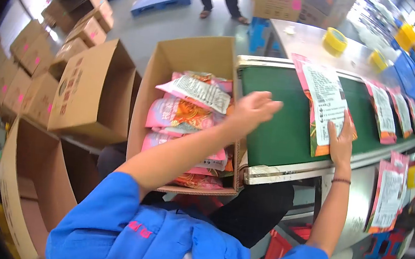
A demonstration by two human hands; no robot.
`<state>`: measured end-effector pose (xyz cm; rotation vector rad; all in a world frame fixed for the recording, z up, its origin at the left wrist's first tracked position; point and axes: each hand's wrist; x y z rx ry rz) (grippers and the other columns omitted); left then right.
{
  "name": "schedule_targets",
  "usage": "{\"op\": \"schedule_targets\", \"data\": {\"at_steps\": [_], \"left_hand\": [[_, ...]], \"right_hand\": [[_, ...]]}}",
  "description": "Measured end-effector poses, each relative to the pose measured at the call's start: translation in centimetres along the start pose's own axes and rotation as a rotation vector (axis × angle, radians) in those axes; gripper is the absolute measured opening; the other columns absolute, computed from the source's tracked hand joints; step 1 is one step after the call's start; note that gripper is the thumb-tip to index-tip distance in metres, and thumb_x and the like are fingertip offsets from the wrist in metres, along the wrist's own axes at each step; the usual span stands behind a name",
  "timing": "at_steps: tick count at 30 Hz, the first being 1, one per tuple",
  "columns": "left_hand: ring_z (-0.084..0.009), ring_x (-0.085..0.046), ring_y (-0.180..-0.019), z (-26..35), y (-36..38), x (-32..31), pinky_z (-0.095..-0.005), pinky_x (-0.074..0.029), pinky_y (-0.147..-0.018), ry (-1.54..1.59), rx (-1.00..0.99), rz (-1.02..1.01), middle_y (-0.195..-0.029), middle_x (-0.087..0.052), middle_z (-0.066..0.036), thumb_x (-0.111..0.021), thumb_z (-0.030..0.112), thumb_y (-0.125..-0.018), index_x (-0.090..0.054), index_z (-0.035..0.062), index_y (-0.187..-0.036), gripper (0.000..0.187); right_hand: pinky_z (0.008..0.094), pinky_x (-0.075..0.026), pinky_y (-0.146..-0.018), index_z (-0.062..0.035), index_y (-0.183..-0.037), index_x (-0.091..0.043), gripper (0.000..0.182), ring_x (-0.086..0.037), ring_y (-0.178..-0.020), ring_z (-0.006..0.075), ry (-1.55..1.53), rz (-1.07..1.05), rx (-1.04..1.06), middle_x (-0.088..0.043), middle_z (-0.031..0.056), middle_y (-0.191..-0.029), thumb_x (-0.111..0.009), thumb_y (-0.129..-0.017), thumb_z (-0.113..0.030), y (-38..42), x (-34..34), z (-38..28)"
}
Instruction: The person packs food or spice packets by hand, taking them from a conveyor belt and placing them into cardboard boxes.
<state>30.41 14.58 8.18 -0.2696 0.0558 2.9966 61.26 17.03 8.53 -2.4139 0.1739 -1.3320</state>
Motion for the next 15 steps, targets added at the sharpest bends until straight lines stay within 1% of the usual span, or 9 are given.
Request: {"op": "schedule_targets", "data": {"at_steps": [5,6,8,9,10,12,13,14,15], "left_hand": [[-0.0359,-0.032,-0.135,-0.9,-3.0,-7.2,-0.0369,-0.037,-0.105,0.066,0.18,0.116,-0.145,-0.025,-0.033,-0.08,0.046,-0.07,-0.011,-0.016,-0.141,0.117],[-0.0314,-0.042,-0.129,-0.9,-3.4,-7.8,-0.0353,-0.04,-0.102,0.09,0.22,0.187,-0.139,-0.04,-0.028,-0.08,0.037,-0.073,-0.028,-0.0126,-0.138,0.097],[-0.0244,-0.057,-0.113,-0.6,-4.0,-7.6,-0.0336,-0.046,-0.094,0.402,0.183,0.011,-0.122,-0.059,-0.019,-0.078,0.024,-0.076,-0.049,-0.0067,-0.125,0.064],[-0.0244,-0.057,-0.113,-0.9,-4.6,-7.5,-0.0336,-0.046,-0.094,0.406,0.176,0.019,-0.122,-0.059,-0.019,-0.078,0.024,-0.076,-0.049,-0.0067,-0.125,0.064],[-0.0226,-0.062,-0.104,-1.3,-5.1,-7.2,-0.0336,-0.048,-0.089,0.376,0.156,0.044,-0.113,-0.063,-0.014,-0.079,0.022,-0.073,-0.053,-0.0034,-0.12,0.059],[-0.0208,-0.066,-0.094,-1.5,-5.6,-6.9,-0.0335,-0.05,-0.084,0.343,0.134,0.074,-0.104,-0.068,-0.01,-0.081,0.019,-0.07,-0.056,-0.0002,-0.115,0.055],[-0.0205,-0.066,-0.095,-1.1,-5.4,-7.1,-0.0331,-0.05,-0.084,0.231,0.152,0.2,-0.105,-0.068,-0.01,-0.079,0.017,-0.07,-0.058,0.0011,-0.113,0.051],[-0.0202,-0.066,-0.095,-0.7,-5.2,-7.2,-0.0328,-0.05,-0.084,0.119,0.167,0.324,-0.106,-0.068,-0.01,-0.078,0.015,-0.071,-0.059,0.0024,-0.111,0.046],[-0.0205,-0.066,-0.095,-0.5,-5.3,-7.5,-0.0319,-0.05,-0.083,0.157,0.143,0.319,-0.105,-0.068,-0.011,-0.074,0.009,-0.073,-0.06,0.0016,-0.11,0.04]], "right_hand": [[0.0442,-0.024,-0.111,-0.0033,-0.143,-0.03,0.068,-0.035,-0.132,0.0375,0.107,-0.097,0.117,-0.041,0.0214,-0.139,-0.059,-0.09,-0.035,1.4,0.5,-3.2],[0.0442,-0.024,-0.111,-0.0033,-0.143,-0.03,0.068,-0.035,-0.132,0.0375,0.108,-0.107,0.136,-0.041,0.0214,-0.139,-0.059,-0.09,-0.035,1.7,0.4,-3.8],[0.0453,-0.022,-0.112,-0.0042,-0.144,-0.03,0.071,-0.034,-0.132,0.0382,0.143,-0.16,0.174,-0.042,0.0205,-0.139,-0.061,-0.088,-0.035,2.5,0.6,-5.7],[0.0389,-0.03,-0.106,-0.0024,-0.142,-0.035,0.068,-0.045,-0.125,0.0302,0.17,-0.152,0.208,-0.047,0.0172,-0.137,-0.062,-0.087,-0.031,2.6,1.0,-6.8],[0.0389,-0.03,-0.106,-0.0024,-0.142,-0.035,0.068,-0.045,-0.125,0.0302,0.167,-0.153,0.218,-0.047,0.0172,-0.137,-0.062,-0.087,-0.031,2.0,2.0,-7.5],[0.0387,-0.032,-0.107,-0.0022,-0.136,-0.045,0.061,-0.045,-0.127,0.0326,-0.16,-0.466,-0.149,-0.052,0.0204,-0.131,-0.064,-0.087,-0.031,0.7,3.7,-8.9],[0.0335,-0.038,-0.101,-0.0019,-0.132,-0.051,0.052,-0.05,-0.122,0.0288,-0.358,-0.415,-0.172,-0.056,0.0207,-0.126,-0.061,-0.089,-0.03,-0.1,3.4,-7.7],[0.0338,-0.039,-0.101,-0.002,-0.135,-0.046,0.054,-0.048,-0.125,0.0284,-0.136,-0.227,0.091,-0.053,0.0224,-0.129,-0.059,-0.09,-0.029,-1.4,2.9,-5.8],[0.04,-0.038,-0.102,-0.0051,-0.139,-0.04,0.059,-0.043,-0.129,0.0324,0.078,-0.121,0.129,-0.047,0.0229,-0.135,-0.06,-0.089,-0.03,-2.8,2.6,-4.2]]}}
Point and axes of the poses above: each hand's wrist, its own y-axis away from the middle knuckle, its own x-axis out of the back of the hand, z = x × y
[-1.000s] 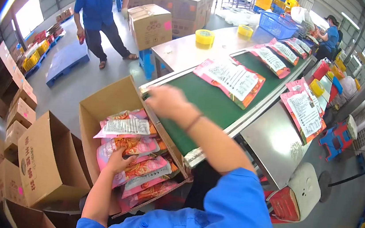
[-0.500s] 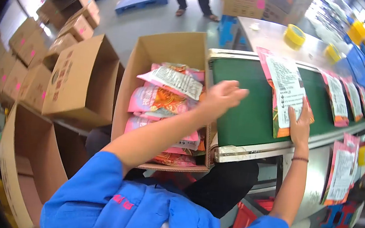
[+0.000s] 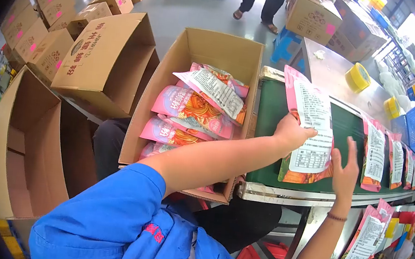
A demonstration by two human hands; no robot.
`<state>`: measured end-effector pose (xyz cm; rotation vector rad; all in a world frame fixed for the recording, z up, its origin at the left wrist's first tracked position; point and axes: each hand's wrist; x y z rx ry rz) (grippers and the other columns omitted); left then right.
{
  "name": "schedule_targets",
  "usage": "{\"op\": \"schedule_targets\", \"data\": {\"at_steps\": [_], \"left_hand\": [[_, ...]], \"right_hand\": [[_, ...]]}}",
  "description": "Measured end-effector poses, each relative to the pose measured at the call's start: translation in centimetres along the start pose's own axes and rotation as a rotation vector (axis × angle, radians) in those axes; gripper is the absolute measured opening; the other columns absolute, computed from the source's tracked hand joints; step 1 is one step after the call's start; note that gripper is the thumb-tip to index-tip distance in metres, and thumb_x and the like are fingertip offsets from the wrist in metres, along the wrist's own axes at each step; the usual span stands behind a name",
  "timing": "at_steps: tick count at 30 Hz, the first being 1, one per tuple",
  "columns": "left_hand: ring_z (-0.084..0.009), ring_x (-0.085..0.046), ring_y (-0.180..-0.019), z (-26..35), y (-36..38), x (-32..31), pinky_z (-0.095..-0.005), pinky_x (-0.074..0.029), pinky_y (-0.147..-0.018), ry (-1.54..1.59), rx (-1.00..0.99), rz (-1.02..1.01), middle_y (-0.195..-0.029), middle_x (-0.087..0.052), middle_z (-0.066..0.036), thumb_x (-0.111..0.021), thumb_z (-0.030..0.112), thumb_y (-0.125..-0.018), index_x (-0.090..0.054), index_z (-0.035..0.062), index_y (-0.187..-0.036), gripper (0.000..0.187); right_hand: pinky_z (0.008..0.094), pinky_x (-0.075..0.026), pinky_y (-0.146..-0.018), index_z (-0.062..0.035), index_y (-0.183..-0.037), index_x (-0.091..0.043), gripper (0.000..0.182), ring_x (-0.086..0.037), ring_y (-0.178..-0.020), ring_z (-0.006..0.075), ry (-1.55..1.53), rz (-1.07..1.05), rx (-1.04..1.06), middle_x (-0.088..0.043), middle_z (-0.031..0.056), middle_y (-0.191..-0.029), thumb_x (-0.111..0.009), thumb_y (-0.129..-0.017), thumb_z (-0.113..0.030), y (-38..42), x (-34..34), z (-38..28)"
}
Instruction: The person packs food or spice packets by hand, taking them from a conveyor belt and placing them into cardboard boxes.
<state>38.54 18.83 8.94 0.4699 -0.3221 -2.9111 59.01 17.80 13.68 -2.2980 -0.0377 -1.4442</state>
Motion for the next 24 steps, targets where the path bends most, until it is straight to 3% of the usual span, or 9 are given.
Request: {"op": "schedule_targets", "data": {"at_steps": [2,6,9,10,11,14,17,19,24], "left_hand": [[-0.0208,-0.065,-0.095,-0.4,-0.2,0.7,-0.0319,-0.049,-0.084,0.104,-0.021,-0.065,-0.104,-0.067,-0.011,-0.072,0.006,-0.074,-0.06,0.0007,-0.11,0.038],[-0.0149,-0.062,-0.092,2.8,0.0,5.3,-0.0292,-0.048,-0.083,0.376,-0.173,-0.16,-0.102,-0.067,-0.009,-0.065,-0.004,-0.077,-0.061,-0.001,-0.107,0.031],[-0.0153,-0.061,-0.088,10.0,-0.4,13.5,-0.0283,-0.05,-0.078,-0.222,-0.585,-0.04,-0.099,-0.065,-0.009,-0.069,0.002,-0.08,-0.058,-0.0017,-0.109,0.031],[-0.0133,-0.061,-0.083,11.4,-0.5,15.6,-0.0278,-0.05,-0.074,-0.575,-0.957,0.315,-0.095,-0.065,-0.007,-0.07,0.005,-0.08,-0.058,-0.0016,-0.108,0.031],[-0.0132,-0.06,-0.076,14.4,-1.2,18.4,-0.0292,-0.049,-0.07,-0.511,-0.714,0.09,-0.087,-0.066,-0.009,-0.069,0.007,-0.081,-0.058,-0.0035,-0.107,0.031],[-0.0179,-0.064,-0.073,17.3,-3.7,24.8,-0.0353,-0.049,-0.067,-0.894,-0.939,0.12,-0.079,-0.066,-0.014,-0.063,0.01,-0.084,-0.061,0.0043,-0.103,0.019],[-0.0286,-0.067,-0.081,13.8,-8.0,31.0,-0.0403,-0.051,-0.071,-1.578,-0.799,0.044,-0.087,-0.067,-0.016,-0.056,0.009,-0.084,-0.063,0.0078,-0.099,0.017],[-0.0368,-0.064,-0.089,8.7,-10.4,33.6,-0.0451,-0.05,-0.075,-1.747,-0.434,-0.181,-0.092,-0.066,-0.02,-0.054,0.01,-0.082,-0.064,0.0081,-0.098,0.019],[-0.0334,-0.065,-0.094,0.4,-12.6,34.6,-0.0429,-0.051,-0.081,-1.62,-0.212,-0.207,-0.099,-0.067,-0.019,-0.052,0.014,-0.083,-0.068,0.0082,-0.098,0.023]], "right_hand": [[0.0462,-0.037,-0.103,-0.0082,-0.144,-0.034,0.066,-0.038,-0.132,0.0364,0.226,0.102,0.034,-0.041,0.0234,-0.141,-0.061,-0.088,-0.03,-1.8,-0.1,1.8],[0.0666,-0.033,-0.098,-0.0239,-0.15,-0.011,0.088,-0.026,-0.133,0.0518,0.896,-0.062,-0.547,-0.023,0.0212,-0.151,-0.066,-0.083,-0.031,-3.2,-1.2,7.9],[0.0614,-0.041,-0.092,-0.0215,-0.15,-0.013,0.083,-0.037,-0.125,0.0505,0.998,-0.051,-0.502,-0.031,0.0226,-0.146,-0.063,-0.084,-0.026,-3.3,-1.4,8.1],[0.0586,-0.045,-0.088,-0.0199,-0.149,-0.015,0.079,-0.046,-0.118,0.0507,0.971,-0.028,-0.451,-0.037,0.024,-0.142,-0.062,-0.085,-0.023,-3.3,-1.4,8.3],[0.0518,-0.051,-0.076,-0.0144,-0.146,-0.026,0.068,-0.06,-0.097,0.0452,0.9,0.043,-0.319,-0.056,0.0235,-0.121,-0.06,-0.087,-0.021,-3.7,-1.0,9.4],[0.0485,-0.05,-0.075,-0.0076,-0.131,-0.05,0.048,-0.063,-0.087,0.039,0.827,-0.078,-0.355,-0.065,0.0231,-0.089,-0.059,-0.085,-0.017,-5.7,2.2,5.9],[0.0469,-0.048,-0.076,-0.0046,-0.123,-0.056,0.045,-0.063,-0.088,0.0401,0.638,-0.027,-0.175,-0.065,0.0243,-0.093,-0.061,-0.079,-0.007,-7.6,4.4,6.9],[0.0342,-0.049,-0.077,0.002,-0.119,-0.056,0.042,-0.065,-0.086,0.0224,0.311,-0.084,-0.167,-0.068,0.0147,-0.098,-0.067,-0.08,-0.007,-9.6,5.8,3.2],[0.033,-0.049,-0.076,0.0021,-0.114,-0.06,0.034,-0.063,-0.085,0.0191,-0.338,0.06,0.116,-0.067,0.0107,-0.095,-0.066,-0.084,-0.012,-13.1,1.6,-15.3]]}}
Point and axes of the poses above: each hand's wrist, its own y-axis away from the middle knuckle, its own x-axis out of the back of the hand, z = x × y
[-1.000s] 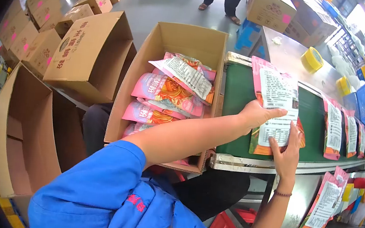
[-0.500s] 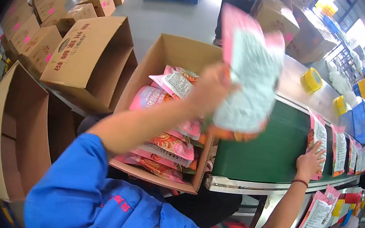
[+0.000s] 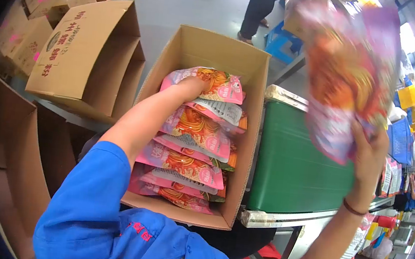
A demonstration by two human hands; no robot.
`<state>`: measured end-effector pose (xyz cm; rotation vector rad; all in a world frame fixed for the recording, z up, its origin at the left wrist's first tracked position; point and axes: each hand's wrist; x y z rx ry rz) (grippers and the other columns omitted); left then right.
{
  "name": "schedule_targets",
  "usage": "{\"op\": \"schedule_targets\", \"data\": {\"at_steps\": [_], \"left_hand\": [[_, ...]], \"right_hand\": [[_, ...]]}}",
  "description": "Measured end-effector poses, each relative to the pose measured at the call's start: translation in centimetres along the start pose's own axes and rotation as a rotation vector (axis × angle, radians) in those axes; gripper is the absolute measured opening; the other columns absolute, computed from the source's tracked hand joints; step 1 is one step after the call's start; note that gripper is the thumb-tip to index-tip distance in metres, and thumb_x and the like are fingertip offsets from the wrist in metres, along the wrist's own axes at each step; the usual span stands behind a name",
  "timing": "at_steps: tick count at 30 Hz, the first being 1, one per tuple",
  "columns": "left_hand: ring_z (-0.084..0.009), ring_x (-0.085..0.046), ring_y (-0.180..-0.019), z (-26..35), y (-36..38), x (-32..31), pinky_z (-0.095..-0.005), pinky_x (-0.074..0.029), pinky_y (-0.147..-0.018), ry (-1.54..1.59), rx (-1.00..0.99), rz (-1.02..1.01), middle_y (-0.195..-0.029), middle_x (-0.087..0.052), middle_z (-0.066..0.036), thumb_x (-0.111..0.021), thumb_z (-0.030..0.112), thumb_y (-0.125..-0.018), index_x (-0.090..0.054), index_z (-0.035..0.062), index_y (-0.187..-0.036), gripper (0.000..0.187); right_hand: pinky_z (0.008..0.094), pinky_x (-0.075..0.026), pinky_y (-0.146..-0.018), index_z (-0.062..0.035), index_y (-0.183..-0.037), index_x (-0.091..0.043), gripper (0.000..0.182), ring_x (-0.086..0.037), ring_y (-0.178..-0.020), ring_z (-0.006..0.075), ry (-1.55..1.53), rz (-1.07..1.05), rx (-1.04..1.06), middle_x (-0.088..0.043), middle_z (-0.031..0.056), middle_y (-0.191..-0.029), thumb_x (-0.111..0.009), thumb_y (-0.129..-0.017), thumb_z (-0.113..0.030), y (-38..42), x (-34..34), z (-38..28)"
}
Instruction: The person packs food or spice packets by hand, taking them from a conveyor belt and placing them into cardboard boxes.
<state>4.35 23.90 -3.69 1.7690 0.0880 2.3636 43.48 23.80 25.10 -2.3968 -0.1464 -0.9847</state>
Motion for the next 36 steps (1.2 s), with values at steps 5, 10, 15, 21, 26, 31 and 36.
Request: {"op": "schedule_targets", "data": {"at_steps": [5,10,15,21,26,31,36], "left_hand": [[-0.0334,-0.066,-0.093,-0.5,0.7,1.0,-0.0412,-0.052,-0.079,0.04,-0.034,-0.03,-0.099,-0.067,-0.019,-0.052,0.012,-0.083,-0.066,0.0079,-0.101,0.024],[-0.0349,-0.065,-0.094,1.3,3.8,6.5,-0.0438,-0.053,-0.079,-0.037,-0.04,-0.196,-0.1,-0.067,-0.017,-0.057,0.012,-0.083,-0.056,0.0029,-0.111,0.03],[-0.0358,-0.014,-0.142,2.5,2.8,6.2,-0.064,-0.015,-0.109,-0.034,-0.148,0.267,-0.152,-0.022,-0.017,-0.064,0.046,-0.081,-0.036,0.0107,-0.142,0.076],[-0.0359,-0.011,-0.143,1.5,0.4,-4.8,-0.0692,-0.018,-0.104,-0.065,0.018,0.434,-0.153,-0.022,-0.012,-0.053,0.058,-0.084,-0.029,0.0198,-0.146,0.077],[-0.0331,-0.024,-0.139,0.9,0.2,-5.5,-0.0677,-0.022,-0.104,-0.101,-0.011,0.613,-0.148,-0.033,-0.007,-0.056,0.045,-0.084,-0.038,0.0245,-0.142,0.065],[-0.0329,-0.024,-0.139,-0.3,-0.8,-7.1,-0.0645,-0.021,-0.106,-0.151,-0.037,0.623,-0.149,-0.031,-0.007,-0.056,0.044,-0.084,-0.035,0.0242,-0.144,0.066],[-0.033,-0.016,-0.142,-0.2,-1.2,-7.3,-0.0643,-0.02,-0.107,-0.17,0.029,0.541,-0.154,-0.021,-0.009,-0.05,0.049,-0.088,-0.027,0.0229,-0.148,0.068]], "right_hand": [[0.0386,-0.05,-0.071,-0.0139,-0.109,-0.066,0.032,-0.065,-0.082,0.0324,0.087,-0.152,0.419,-0.067,0.0152,-0.087,-0.057,-0.08,-0.005,-4.9,-18.1,-4.8],[0.0455,-0.05,-0.086,-0.0248,-0.123,-0.06,0.043,-0.059,-0.109,0.0345,0.664,-0.43,0.339,-0.059,0.0098,-0.124,-0.054,-0.084,-0.009,-1.7,-39.4,7.3],[0.0442,-0.05,-0.087,-0.0113,-0.122,-0.058,0.039,-0.06,-0.104,0.0381,0.532,-0.795,0.099,-0.061,0.0205,-0.115,-0.058,-0.083,-0.013,-4.7,-35.5,4.9],[0.0349,-0.046,-0.091,-0.0085,-0.125,-0.058,0.042,-0.061,-0.109,0.0252,0.148,-0.388,0.124,-0.063,0.0143,-0.118,-0.062,-0.086,-0.023,-5.4,-16.5,-0.8],[0.0397,-0.032,-0.107,-0.0032,-0.143,-0.034,0.065,-0.037,-0.134,0.03,0.634,-0.108,-0.097,-0.039,0.02,-0.143,-0.061,-0.09,-0.029,1.2,0.4,10.0],[0.0411,-0.028,-0.11,-0.0001,-0.146,-0.023,0.094,-0.031,-0.137,0.0362,0.993,-0.093,-0.412,-0.031,0.0242,-0.147,-0.066,-0.08,-0.052,10.8,5.3,21.8],[0.0518,-0.049,-0.076,-0.0056,-0.146,-0.023,0.081,-0.062,-0.086,0.0474,1.106,-0.115,-0.449,-0.064,0.0301,-0.092,-0.059,-0.086,-0.048,8.9,4.0,19.4]]}}
Point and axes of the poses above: each hand's wrist, its own y-axis away from the middle knuckle, its own x-axis out of the back of the hand, z = x × y
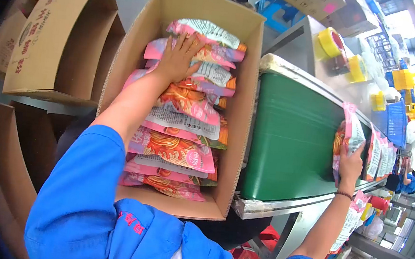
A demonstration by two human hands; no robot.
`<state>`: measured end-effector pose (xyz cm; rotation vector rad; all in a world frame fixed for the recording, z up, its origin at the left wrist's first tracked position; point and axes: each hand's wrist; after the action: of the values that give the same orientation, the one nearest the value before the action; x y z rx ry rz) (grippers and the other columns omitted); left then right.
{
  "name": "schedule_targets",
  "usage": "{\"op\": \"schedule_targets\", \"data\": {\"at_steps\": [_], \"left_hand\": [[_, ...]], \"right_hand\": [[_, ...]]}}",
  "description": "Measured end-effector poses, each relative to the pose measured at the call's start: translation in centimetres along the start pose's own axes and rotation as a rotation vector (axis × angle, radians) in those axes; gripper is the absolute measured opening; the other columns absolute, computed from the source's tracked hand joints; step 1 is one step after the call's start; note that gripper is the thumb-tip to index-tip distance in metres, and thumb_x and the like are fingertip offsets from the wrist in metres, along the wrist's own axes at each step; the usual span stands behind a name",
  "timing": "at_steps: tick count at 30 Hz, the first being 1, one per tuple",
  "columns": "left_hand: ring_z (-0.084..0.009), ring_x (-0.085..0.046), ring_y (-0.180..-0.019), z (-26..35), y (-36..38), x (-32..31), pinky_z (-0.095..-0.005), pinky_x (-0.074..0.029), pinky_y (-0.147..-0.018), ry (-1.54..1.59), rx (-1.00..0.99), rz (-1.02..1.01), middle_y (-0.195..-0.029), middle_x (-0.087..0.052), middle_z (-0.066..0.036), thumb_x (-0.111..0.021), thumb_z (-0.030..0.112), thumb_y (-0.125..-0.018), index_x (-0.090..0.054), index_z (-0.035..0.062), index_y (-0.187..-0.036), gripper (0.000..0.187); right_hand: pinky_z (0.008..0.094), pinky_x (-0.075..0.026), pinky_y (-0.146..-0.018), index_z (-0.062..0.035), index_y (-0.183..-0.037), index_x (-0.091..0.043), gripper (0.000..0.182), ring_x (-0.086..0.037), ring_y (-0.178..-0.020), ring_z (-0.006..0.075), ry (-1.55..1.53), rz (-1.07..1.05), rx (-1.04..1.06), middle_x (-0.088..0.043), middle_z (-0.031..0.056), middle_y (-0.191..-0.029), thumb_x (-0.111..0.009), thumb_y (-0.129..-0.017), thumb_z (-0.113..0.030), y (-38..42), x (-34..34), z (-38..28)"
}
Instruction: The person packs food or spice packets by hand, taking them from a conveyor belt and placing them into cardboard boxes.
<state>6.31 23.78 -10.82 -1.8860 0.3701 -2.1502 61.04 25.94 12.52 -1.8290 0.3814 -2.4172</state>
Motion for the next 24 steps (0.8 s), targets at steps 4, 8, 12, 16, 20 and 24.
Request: {"op": "schedule_targets", "data": {"at_steps": [4,8,12,16,20,24], "left_hand": [[-0.0325,-0.005,-0.145,1.4,0.9,6.6,-0.0571,-0.007,-0.113,0.256,0.092,-0.61,-0.156,-0.01,-0.017,-0.031,0.06,-0.093,-0.016,0.0152,-0.151,0.075],[-0.031,-0.001,-0.145,3.6,10.0,11.1,-0.0501,-0.002,-0.116,0.108,-0.213,-0.806,-0.155,-0.01,-0.022,-0.028,0.065,-0.091,-0.009,-0.0008,-0.148,0.089],[-0.0363,-0.015,-0.142,5.8,12.2,17.1,-0.0465,-0.011,-0.116,0.163,-0.305,-0.985,-0.151,-0.019,-0.026,-0.037,0.06,-0.091,-0.017,-0.0062,-0.145,0.088],[-0.0384,-0.035,-0.133,6.0,15.7,21.9,-0.0406,-0.029,-0.111,0.582,-0.264,-0.847,-0.143,-0.036,-0.026,-0.056,0.047,-0.089,-0.04,-0.0012,-0.137,0.07],[-0.0357,-0.054,-0.116,4.1,19.8,26.9,-0.0419,-0.041,-0.101,0.693,-0.124,-0.328,-0.122,-0.058,-0.021,-0.067,0.026,-0.084,-0.059,-0.0017,-0.117,0.044],[-0.0396,-0.054,-0.116,1.4,23.3,26.5,-0.0482,-0.037,-0.104,0.737,0.112,-0.003,-0.115,-0.061,-0.024,-0.07,0.015,-0.079,-0.062,-0.003,-0.109,0.036]], "right_hand": [[0.0521,-0.048,-0.07,-0.0006,-0.124,-0.053,0.045,-0.063,-0.081,0.0441,0.032,-0.023,0.144,-0.064,0.0293,-0.084,-0.06,-0.087,-0.025,-0.3,1.9,-0.9],[0.0387,-0.048,-0.068,0.0021,-0.101,-0.062,0.022,-0.064,-0.073,0.0348,-0.446,0.07,0.344,-0.065,0.0219,-0.079,-0.059,-0.089,-0.016,2.5,8.5,-4.6],[0.0344,-0.043,-0.057,0.0026,-0.092,-0.062,0.02,-0.053,-0.058,0.0177,-1.082,0.155,0.434,-0.058,0.0085,-0.065,-0.057,-0.091,-0.017,7.5,15.7,-13.5],[0.0405,-0.046,-0.056,-0.0002,-0.087,-0.064,0.013,-0.058,-0.058,0.0328,-0.839,0.222,0.63,-0.061,0.0178,-0.068,-0.055,-0.083,-0.009,12.3,15.8,-25.4],[0.0615,-0.039,-0.095,-0.0123,-0.14,-0.04,0.055,-0.046,-0.123,0.0423,-0.319,-0.217,0.934,-0.047,0.0175,-0.136,-0.053,-0.086,-0.02,19.6,1.6,-38.6],[0.0686,-0.012,-0.107,-0.0171,-0.151,-0.013,0.078,-0.011,-0.142,0.0431,-0.345,-0.304,0.743,-0.012,0.0189,-0.155,-0.057,-0.088,-0.029,21.2,0.8,-38.7]]}}
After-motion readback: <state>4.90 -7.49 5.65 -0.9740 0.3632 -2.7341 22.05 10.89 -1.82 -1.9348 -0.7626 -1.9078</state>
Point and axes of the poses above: each hand's wrist, its own y-axis away from the middle knuckle, its own x-axis out of the back of the hand, z = x × y
